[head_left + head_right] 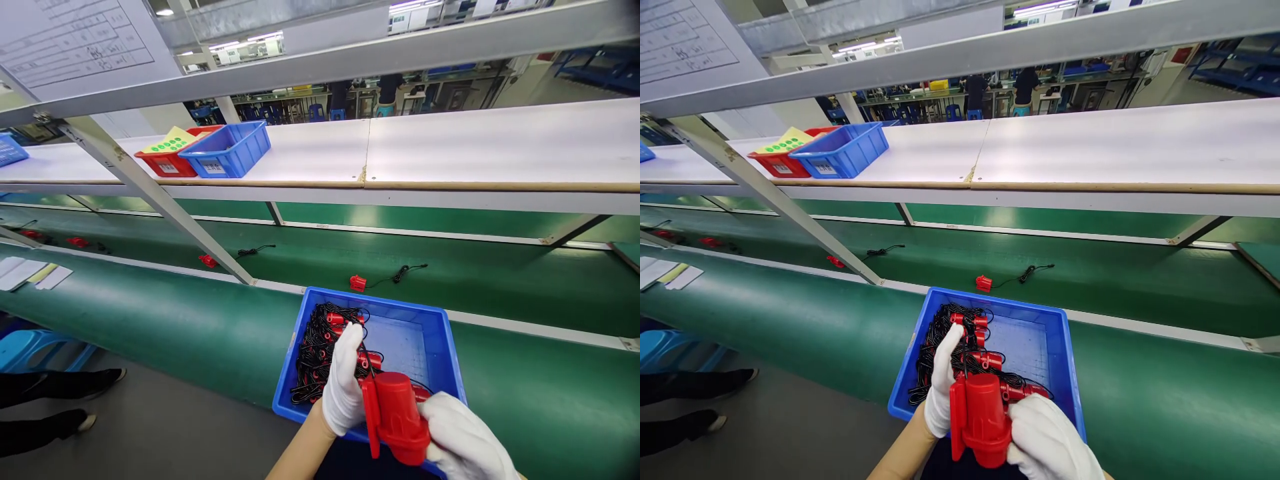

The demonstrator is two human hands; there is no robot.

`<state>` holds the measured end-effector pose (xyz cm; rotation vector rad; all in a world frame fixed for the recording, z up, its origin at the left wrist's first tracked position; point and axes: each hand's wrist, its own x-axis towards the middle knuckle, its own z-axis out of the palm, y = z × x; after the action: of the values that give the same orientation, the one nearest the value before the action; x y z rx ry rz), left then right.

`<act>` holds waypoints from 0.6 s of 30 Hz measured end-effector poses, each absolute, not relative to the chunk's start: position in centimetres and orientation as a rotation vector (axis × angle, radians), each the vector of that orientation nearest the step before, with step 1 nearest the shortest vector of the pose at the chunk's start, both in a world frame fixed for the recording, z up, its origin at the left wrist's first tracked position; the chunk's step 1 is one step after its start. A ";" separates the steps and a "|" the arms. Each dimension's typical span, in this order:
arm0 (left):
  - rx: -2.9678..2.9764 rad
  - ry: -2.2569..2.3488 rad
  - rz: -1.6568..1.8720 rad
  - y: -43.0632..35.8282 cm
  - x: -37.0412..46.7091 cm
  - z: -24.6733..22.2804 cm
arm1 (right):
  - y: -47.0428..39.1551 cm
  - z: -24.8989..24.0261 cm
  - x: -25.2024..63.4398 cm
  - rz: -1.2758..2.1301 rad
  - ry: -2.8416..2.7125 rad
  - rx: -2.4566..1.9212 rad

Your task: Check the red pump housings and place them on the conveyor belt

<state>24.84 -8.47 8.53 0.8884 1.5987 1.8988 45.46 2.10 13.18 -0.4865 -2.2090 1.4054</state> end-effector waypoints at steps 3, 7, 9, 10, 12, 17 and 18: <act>1.188 1.738 1.740 -6.9 24.3 10.1 | 1.8 14.1 45.0 1.649 -1.861 -0.726; 1.125 1.720 1.454 -6.2 23.3 9.8 | 2.6 16.0 43.6 2.089 -1.308 -0.918; 1.050 1.576 1.282 -6.6 23.0 8.9 | 3.7 16.5 43.0 2.293 -1.057 -0.903; 1.000 1.444 1.211 -6.9 22.9 8.4 | 4.3 16.5 42.8 2.363 -0.947 -0.903; 0.836 1.109 1.162 -7.6 22.9 7.4 | 5.5 16.4 42.6 2.399 -0.788 -0.909; 0.251 0.481 1.393 -8.8 22.6 5.8 | 8.0 16.9 43.6 2.199 -0.718 -0.917; 0.199 0.439 1.416 -8.9 22.4 5.7 | 8.4 17.2 44.0 2.159 -0.731 -0.922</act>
<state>22.37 -8.93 5.74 0.1991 0.4389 1.4157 44.02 8.40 17.17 -0.9224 -0.7310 2.1590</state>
